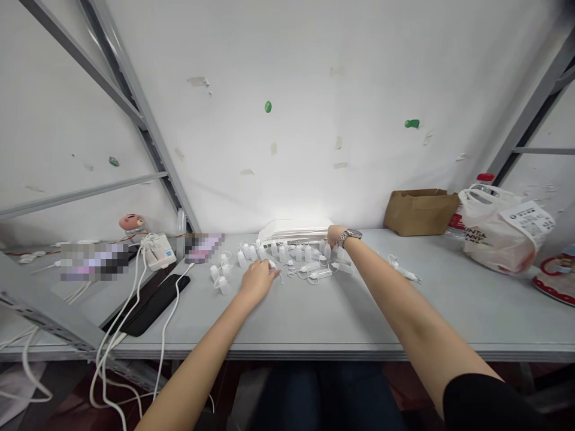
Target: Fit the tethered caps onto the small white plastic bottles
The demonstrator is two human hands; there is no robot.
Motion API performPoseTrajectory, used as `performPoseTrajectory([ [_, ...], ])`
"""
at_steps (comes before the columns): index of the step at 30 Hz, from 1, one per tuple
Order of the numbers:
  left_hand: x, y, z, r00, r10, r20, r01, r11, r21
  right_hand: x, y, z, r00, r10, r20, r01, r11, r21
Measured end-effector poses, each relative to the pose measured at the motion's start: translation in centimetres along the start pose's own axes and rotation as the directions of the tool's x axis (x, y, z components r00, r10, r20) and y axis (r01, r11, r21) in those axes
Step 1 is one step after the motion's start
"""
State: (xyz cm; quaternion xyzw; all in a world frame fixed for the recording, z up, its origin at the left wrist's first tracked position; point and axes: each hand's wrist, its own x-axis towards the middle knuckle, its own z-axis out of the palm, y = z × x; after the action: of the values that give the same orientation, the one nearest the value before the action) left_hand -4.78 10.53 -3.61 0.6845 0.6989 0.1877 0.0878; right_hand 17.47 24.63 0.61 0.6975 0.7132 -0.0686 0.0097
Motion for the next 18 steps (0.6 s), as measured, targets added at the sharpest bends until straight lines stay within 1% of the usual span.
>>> performPoseTrajectory([
  [3, 1.0, 0.3, 0.6, 1.0, -0.022, -0.004, 0.022, 1.0, 0.002, -0.3, 0.0, 0.2, 0.993, 0.064, 0.095, -0.062, 0.998, -0.014],
  [4, 1.2, 0.3, 0.8, 1.0, -0.027, -0.004, 0.027, 1.0, -0.005, -0.5, 0.1, 0.1, 0.991, 0.076, 0.111, -0.075, 0.997, -0.014],
  [7, 1.5, 0.2, 1.0, 1.0, -0.031, -0.001, 0.031, 0.998, -0.049, -1.3, 0.4, -1.0, 0.993, 0.074, 0.089, -0.076, 0.997, 0.017],
  [9, 1.5, 0.0, 1.1, 1.0, -0.03, -0.002, 0.03, 0.995, -0.096, -2.3, 0.6, -2.3, 0.998, 0.054, 0.021, -0.055, 0.997, 0.062],
  [11, 1.4, -0.1, 1.1, 0.999, -0.035, -0.013, 0.033, 0.987, -0.158, -3.7, 0.7, -3.8, 0.996, 0.038, -0.085, -0.028, 0.993, 0.116],
  [14, 0.8, -0.3, 0.7, 0.997, -0.057, -0.05, 0.04, 0.957, -0.287, -7.4, 0.8, -5.6, 0.964, 0.008, -0.266, 0.048, 0.978, 0.204],
  [16, 0.0, -0.2, 0.0, 0.995, -0.075, -0.07, 0.041, 0.915, -0.4, -10.8, 0.9, -5.7, 0.938, -0.039, -0.343, 0.137, 0.954, 0.268],
  [18, -1.1, -0.1, -0.9, 0.994, -0.081, -0.075, 0.029, 0.847, -0.53, -14.5, 1.0, -4.8, 0.923, -0.108, -0.37, 0.239, 0.914, 0.329],
])
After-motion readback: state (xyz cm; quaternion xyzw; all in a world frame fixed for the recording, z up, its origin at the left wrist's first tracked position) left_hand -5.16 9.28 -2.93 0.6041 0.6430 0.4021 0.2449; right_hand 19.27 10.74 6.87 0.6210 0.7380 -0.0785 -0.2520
